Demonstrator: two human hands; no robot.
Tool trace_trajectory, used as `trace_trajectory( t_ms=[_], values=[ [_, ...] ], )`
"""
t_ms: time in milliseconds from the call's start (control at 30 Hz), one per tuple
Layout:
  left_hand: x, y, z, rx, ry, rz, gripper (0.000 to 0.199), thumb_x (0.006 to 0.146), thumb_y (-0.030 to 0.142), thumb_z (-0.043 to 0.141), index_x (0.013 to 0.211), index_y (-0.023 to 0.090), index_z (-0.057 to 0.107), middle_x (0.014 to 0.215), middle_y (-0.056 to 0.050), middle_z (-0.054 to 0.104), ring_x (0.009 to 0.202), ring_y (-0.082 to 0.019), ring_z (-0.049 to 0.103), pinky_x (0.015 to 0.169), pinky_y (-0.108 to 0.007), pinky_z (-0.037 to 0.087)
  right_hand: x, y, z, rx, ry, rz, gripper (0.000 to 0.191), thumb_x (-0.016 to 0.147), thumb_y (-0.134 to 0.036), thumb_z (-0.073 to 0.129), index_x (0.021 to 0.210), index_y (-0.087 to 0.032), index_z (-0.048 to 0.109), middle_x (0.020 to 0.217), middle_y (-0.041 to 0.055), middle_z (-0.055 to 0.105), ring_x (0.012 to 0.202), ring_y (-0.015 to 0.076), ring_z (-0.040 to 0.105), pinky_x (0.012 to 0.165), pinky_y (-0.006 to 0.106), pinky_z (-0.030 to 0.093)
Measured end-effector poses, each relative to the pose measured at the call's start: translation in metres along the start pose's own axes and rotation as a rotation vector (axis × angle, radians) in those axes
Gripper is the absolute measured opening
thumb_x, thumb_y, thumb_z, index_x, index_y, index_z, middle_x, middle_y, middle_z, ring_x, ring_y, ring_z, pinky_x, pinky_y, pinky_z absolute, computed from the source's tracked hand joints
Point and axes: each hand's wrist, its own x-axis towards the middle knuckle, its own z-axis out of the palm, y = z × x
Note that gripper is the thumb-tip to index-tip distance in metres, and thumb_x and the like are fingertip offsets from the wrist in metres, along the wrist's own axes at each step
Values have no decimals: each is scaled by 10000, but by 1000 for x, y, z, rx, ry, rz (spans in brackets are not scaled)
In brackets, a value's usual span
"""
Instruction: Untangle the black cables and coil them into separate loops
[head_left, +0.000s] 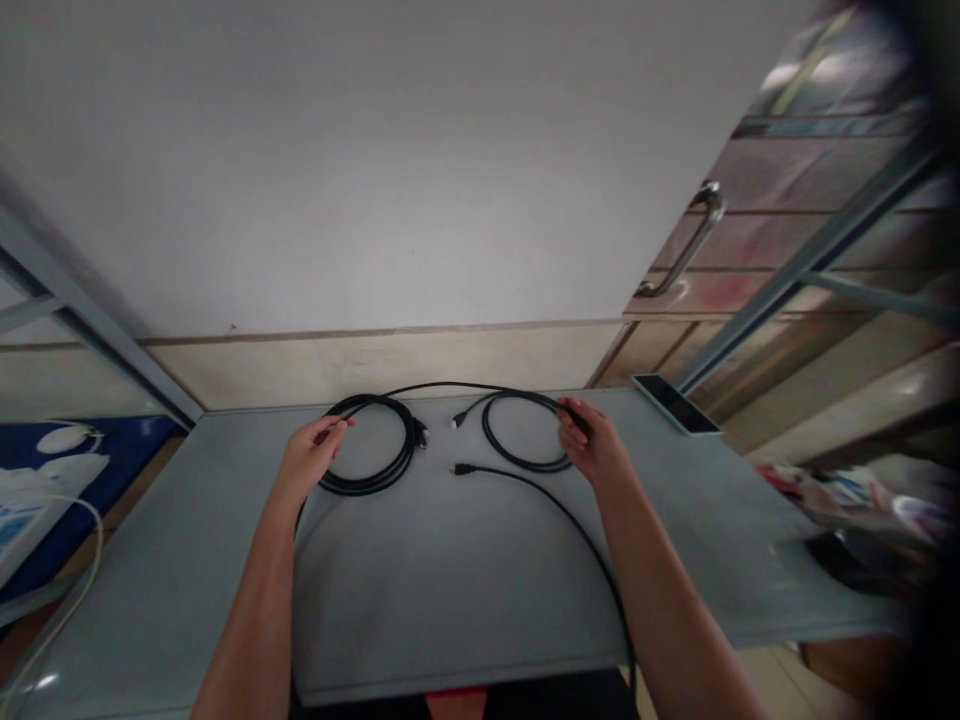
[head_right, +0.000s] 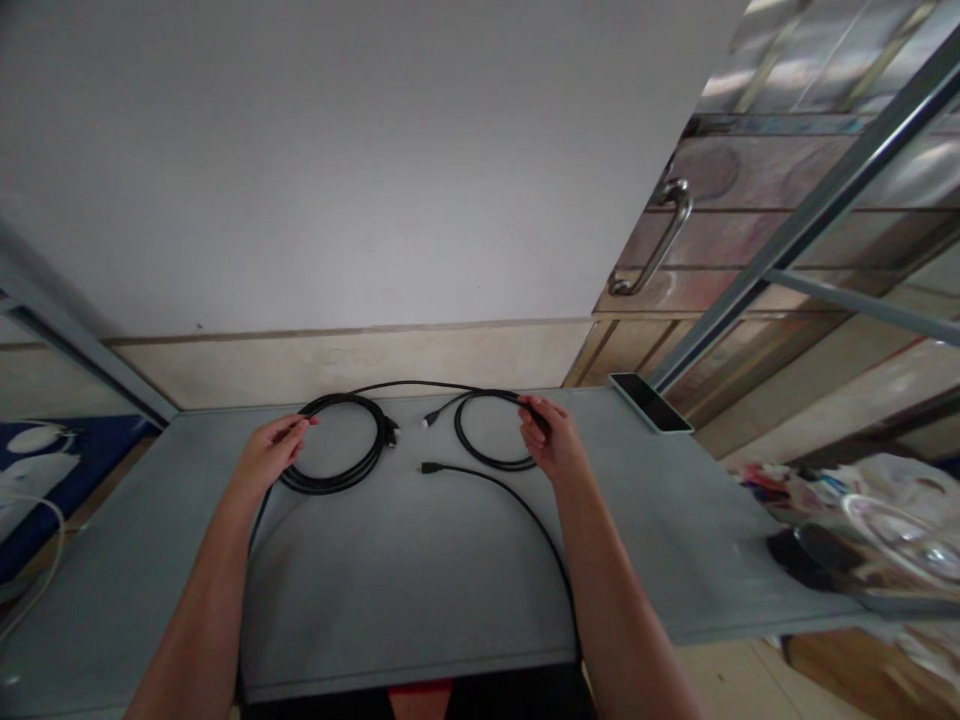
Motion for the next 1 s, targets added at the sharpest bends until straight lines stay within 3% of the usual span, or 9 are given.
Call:
trace_trajectory(
  t_ms=[67,167,300,467,567,667,833,900,1000],
  values=[
    [0,1,0,89,-21,42,482,819,537,596,1087,152,711,645,-25,629,527,-137,554,486,-234,419,-2,1,2,-22,-38,44,211,811,-389,690,844,-182,670,496,-70,419,309,11,171,261,165,157],
    [-2,6,3,225,105,207,454,880,487,535,1188,180,665,916,-80,716,705,-172,646,673,-285,508,-5,2,4,-86,-112,129,266,819,-424,686,803,-159,667,445,-79,396,281,3,144,256,157,113],
    [-9,17,12,353,137,415,375,922,409,491,1181,203,668,1153,-95,684,1026,-222,637,894,-333,488,-9,2,3,-182,-247,281,298,822,-425,684,770,-133,657,388,-93,363,265,2,148,260,133,89],
    [-14,57,26,462,-91,531,353,920,374,516,1204,225,663,1181,-76,685,1099,-230,618,999,-352,436,-7,5,-4,-146,-297,314,303,833,-437,665,775,-141,632,398,-103,366,264,2,147,255,128,106],
    [-13,88,43,534,-249,530,332,929,397,503,1132,232,706,1070,-62,723,947,-216,664,865,-319,493,-4,10,0,-61,-253,249,291,849,-426,658,799,-140,639,443,-91,405,278,-5,149,268,136,118],
    [-19,102,76,637,-329,558,339,936,412,490,1117,235,716,1000,-64,733,789,-201,666,746,-311,503,-5,16,13,-5,-243,225,298,835,-430,680,816,-134,652,487,-76,439,302,-12,173,292,139,130],
    [-46,79,140,679,-363,600,375,946,431,488,1222,234,651,1095,-71,720,901,-211,677,801,-309,504,-13,25,34,-52,-300,265,312,823,-455,687,847,-147,652,538,-45,503,328,3,245,321,159,128],
    [-53,64,152,627,-377,582,375,943,447,495,1204,231,656,1034,-65,737,883,-205,685,821,-305,503,-14,26,37,-78,-348,285,317,827,-450,683,961,-165,652,544,-49,507,344,15,263,343,165,156],
    [-51,49,152,490,-289,546,315,976,376,445,1123,219,676,1006,-69,742,895,-195,685,831,-290,489,-14,29,38,-127,-366,214,470,804,-451,697,1198,-223,583,704,-9,606,448,58,412,430,188,307]
  ],
)
